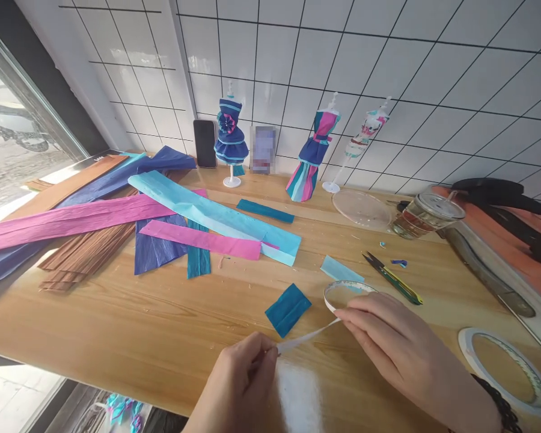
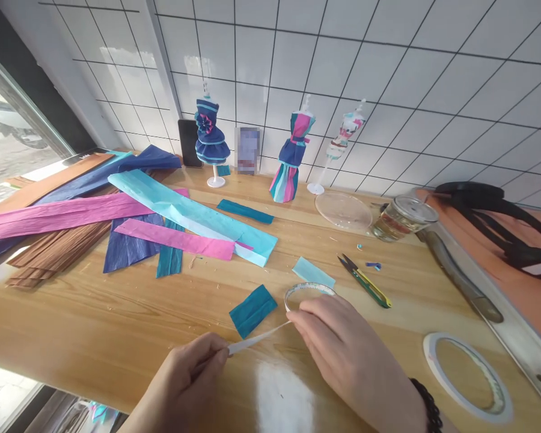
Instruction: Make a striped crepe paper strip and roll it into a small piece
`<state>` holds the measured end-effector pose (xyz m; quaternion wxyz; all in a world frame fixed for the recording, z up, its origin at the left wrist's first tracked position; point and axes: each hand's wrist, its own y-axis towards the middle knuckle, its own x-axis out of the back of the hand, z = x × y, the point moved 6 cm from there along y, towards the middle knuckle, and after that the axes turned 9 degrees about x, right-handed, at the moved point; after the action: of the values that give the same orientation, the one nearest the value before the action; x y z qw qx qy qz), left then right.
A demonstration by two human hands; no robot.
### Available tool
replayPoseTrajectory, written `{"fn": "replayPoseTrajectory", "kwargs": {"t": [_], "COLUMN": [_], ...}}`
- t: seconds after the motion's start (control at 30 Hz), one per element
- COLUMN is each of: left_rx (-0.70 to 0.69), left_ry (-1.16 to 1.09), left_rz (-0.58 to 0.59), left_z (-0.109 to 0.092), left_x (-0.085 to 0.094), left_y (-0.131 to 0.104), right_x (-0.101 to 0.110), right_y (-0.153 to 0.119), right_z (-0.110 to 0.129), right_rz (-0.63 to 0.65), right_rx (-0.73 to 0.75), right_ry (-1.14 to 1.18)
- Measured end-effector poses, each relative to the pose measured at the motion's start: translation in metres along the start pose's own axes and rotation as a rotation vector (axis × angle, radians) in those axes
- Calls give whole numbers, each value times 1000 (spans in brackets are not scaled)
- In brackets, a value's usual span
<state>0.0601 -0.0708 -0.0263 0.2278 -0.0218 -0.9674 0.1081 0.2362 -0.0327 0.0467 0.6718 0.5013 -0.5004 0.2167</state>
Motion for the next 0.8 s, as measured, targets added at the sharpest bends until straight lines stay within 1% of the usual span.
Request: {"fn": "replayPoseTrajectory", "kwargs": {"t": [0.07,0.13,0.2,0.3,0.47,0.57,0.67,0.8], "left_rx": [132,227,296,379,467,499,525,541], "left_ry": [-13,-14,-18,-43,-53,-36,9,53], "left_rz": [46,108,162,204,244,242,233,222], "left_z": [5,8,10,14,21,22,22,25], "left_x": [-6,-10,-13,-15,-20,-21,-20,-20], "left_y": [5,11,17,24,31,33,35,37], "right_x": [-6,-13,-19,-27,-42,-48,-52,-55], "right_y": [0,1,4,11,16,16,16,19], "right_z": [-7,-14,-18,-22,-27,-28,-25,-22], "right_rz": [27,56,79,129,264,309,321,288], "right_rx": [-26,-51,-56,-66,-127,-127,-96,-46], "right_ry": [19,1,-56,-114,-178,-243,-303,-346]}}
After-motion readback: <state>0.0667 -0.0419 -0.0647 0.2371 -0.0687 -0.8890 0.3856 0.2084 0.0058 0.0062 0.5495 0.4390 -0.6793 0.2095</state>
